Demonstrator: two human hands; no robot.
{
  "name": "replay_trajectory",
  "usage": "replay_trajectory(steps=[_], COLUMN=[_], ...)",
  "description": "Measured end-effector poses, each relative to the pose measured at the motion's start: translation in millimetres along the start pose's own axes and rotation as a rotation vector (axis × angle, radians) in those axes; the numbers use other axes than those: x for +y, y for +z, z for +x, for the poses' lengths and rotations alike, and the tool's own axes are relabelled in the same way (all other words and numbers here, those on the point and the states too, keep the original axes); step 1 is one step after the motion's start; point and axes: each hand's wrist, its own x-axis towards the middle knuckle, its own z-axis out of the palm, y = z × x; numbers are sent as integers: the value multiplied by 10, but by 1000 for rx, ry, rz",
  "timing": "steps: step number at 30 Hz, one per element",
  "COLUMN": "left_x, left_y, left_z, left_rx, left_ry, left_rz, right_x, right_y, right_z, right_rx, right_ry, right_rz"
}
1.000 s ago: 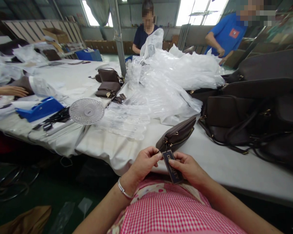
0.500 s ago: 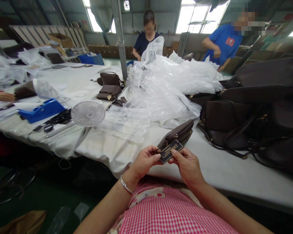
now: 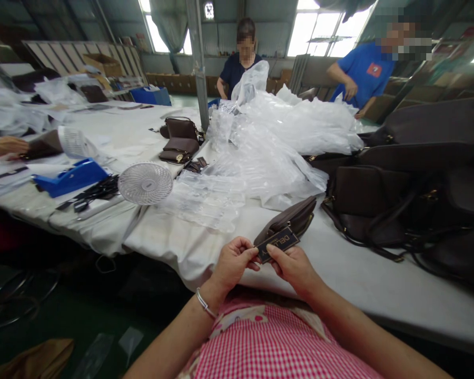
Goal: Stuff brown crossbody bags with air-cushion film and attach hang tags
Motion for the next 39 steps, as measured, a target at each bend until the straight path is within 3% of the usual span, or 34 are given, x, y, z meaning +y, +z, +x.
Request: replay_trajectory(steps=[3, 8, 16, 21, 25, 28, 31, 34, 39], left_x=[4, 19, -24, -42, -31, 1, 37, 62, 68], left_y=[38, 79, 198, 172, 104, 69, 61, 67, 77], left_z=[-29, -57, -41, -61, -82, -100, -105, -96, -97], left_rx=[89, 102, 311, 324, 361, 352, 280, 209, 188], left_ry=[46, 71, 69, 190, 381, 550, 635, 641, 572], left_rz=[52, 72, -12, 249, 533, 733, 932, 1062, 1072], right_x=[-4, 13, 57, 10, 8, 38, 59, 63, 76], right_y=[68, 75, 141, 172, 198, 214, 231, 249, 237], right_z=[-17, -32, -76, -101, -78, -52, -28, -11, 0], right_rx=[135, 194, 220, 228, 229, 230, 251, 257, 189], right_ry=[-24, -58, -9, 4, 9, 22, 35, 22, 5], right_rz=[-111, -222, -67, -19, 56, 104, 164, 204, 247])
